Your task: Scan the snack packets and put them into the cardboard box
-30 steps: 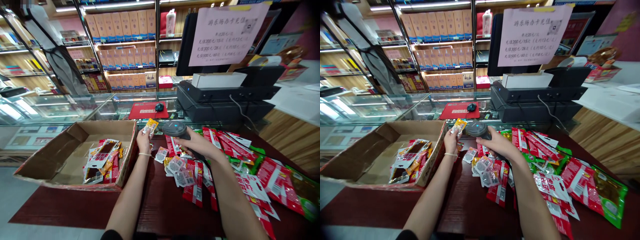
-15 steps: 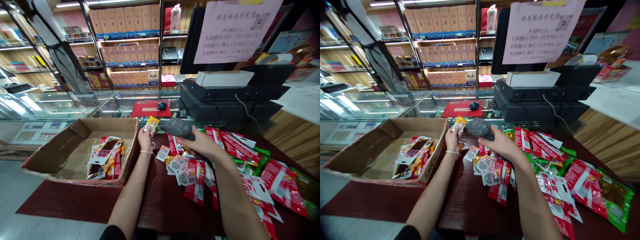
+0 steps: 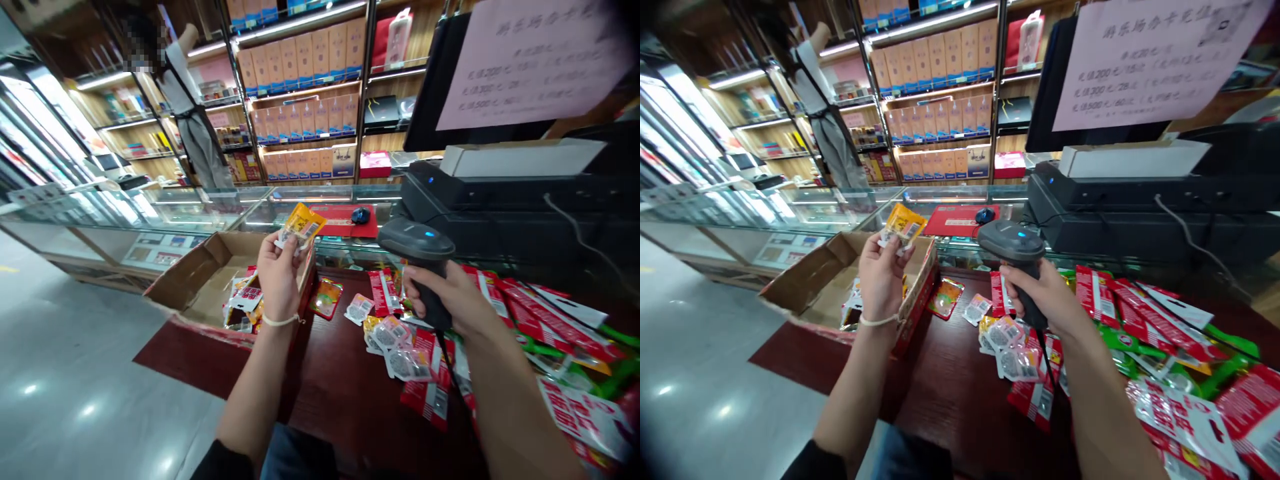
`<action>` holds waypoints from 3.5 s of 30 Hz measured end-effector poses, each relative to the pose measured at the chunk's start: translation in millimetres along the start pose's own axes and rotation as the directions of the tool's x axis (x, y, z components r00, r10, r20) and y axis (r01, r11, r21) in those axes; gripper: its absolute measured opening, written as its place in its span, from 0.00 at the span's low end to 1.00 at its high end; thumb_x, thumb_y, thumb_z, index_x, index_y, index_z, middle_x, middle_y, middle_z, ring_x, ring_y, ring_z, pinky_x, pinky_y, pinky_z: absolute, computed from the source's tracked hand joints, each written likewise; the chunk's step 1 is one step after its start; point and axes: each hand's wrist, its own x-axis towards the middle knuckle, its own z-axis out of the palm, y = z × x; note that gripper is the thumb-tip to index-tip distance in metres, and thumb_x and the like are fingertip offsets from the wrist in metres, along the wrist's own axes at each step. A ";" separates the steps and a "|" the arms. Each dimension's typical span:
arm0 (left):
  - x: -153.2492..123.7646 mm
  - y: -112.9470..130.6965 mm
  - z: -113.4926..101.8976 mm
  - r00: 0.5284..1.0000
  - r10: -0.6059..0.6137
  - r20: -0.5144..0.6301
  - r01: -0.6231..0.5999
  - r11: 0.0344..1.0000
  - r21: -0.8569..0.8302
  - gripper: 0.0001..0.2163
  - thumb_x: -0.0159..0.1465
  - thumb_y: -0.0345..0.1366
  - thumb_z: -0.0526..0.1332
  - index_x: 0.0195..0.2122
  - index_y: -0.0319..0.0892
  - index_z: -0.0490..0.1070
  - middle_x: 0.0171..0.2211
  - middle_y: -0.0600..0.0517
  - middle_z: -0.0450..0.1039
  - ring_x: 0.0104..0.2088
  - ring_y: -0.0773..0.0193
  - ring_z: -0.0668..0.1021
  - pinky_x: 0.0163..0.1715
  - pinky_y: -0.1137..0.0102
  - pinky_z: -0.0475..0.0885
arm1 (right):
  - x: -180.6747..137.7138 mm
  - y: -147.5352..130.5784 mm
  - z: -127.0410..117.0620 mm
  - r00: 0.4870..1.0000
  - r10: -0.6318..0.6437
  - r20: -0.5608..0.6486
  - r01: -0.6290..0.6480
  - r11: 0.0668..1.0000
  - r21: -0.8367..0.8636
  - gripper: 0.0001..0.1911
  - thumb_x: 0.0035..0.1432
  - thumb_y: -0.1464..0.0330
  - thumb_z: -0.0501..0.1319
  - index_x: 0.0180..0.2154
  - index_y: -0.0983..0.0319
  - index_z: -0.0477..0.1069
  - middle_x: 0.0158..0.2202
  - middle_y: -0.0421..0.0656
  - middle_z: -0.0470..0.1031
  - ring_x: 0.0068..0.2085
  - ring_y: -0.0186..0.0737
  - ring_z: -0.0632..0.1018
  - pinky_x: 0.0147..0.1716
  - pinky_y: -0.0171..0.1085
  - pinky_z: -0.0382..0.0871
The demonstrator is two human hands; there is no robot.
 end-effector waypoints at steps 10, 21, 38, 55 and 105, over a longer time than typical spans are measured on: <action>53.6 19.5 -136.4 0.996 0.092 -0.023 -0.062 0.813 0.579 0.14 0.56 0.40 0.65 0.41 0.39 0.72 0.36 0.49 0.76 0.33 0.64 0.79 0.35 0.66 0.77 | 5.9 17.6 26.3 0.993 0.064 0.101 -0.052 0.992 -0.113 0.20 0.49 0.54 0.68 0.23 0.60 0.64 0.18 0.36 0.65 0.15 0.30 0.67 0.12 0.31 0.61; 57.7 -9.4 -148.1 0.962 -0.157 0.222 -0.141 0.408 0.902 0.14 0.59 0.32 0.59 0.46 0.43 0.75 0.42 0.46 0.79 0.43 0.57 0.80 0.47 0.63 0.73 | 6.0 18.9 33.8 0.993 0.076 0.089 -0.063 0.988 -0.144 0.19 0.50 0.55 0.68 0.25 0.60 0.62 0.16 0.35 0.65 0.14 0.31 0.66 0.12 0.31 0.62; -34.6 6.4 -17.0 0.805 -0.021 0.593 -0.462 0.605 0.649 0.11 0.63 0.36 0.60 0.46 0.45 0.76 0.43 0.49 0.78 0.42 0.59 0.78 0.46 0.67 0.72 | -54.1 19.6 -38.4 0.973 0.048 -0.228 -0.060 0.997 -0.046 0.16 0.51 0.59 0.68 0.33 0.58 0.63 0.19 0.32 0.67 0.15 0.29 0.66 0.12 0.29 0.61; -136.8 -167.4 -16.2 0.364 -0.358 0.860 -0.636 0.579 0.510 0.20 0.61 0.37 0.62 0.54 0.41 0.68 0.46 0.43 0.72 0.48 0.54 0.73 0.51 0.60 0.67 | -166.0 99.0 -46.1 0.851 0.114 -0.513 -0.064 0.991 0.115 0.19 0.50 0.55 0.68 0.33 0.59 0.64 0.19 0.33 0.68 0.15 0.30 0.67 0.12 0.31 0.63; -80.1 -106.5 -22.6 0.884 -0.387 0.262 0.317 0.908 0.274 0.18 0.61 0.47 0.61 0.44 0.39 0.73 0.40 0.47 0.78 0.37 0.60 0.79 0.37 0.65 0.77 | -98.5 94.2 -1.7 0.959 0.132 -0.253 -0.194 0.951 -0.241 0.20 0.52 0.53 0.65 0.39 0.57 0.63 0.13 0.31 0.64 0.12 0.34 0.65 0.11 0.33 0.59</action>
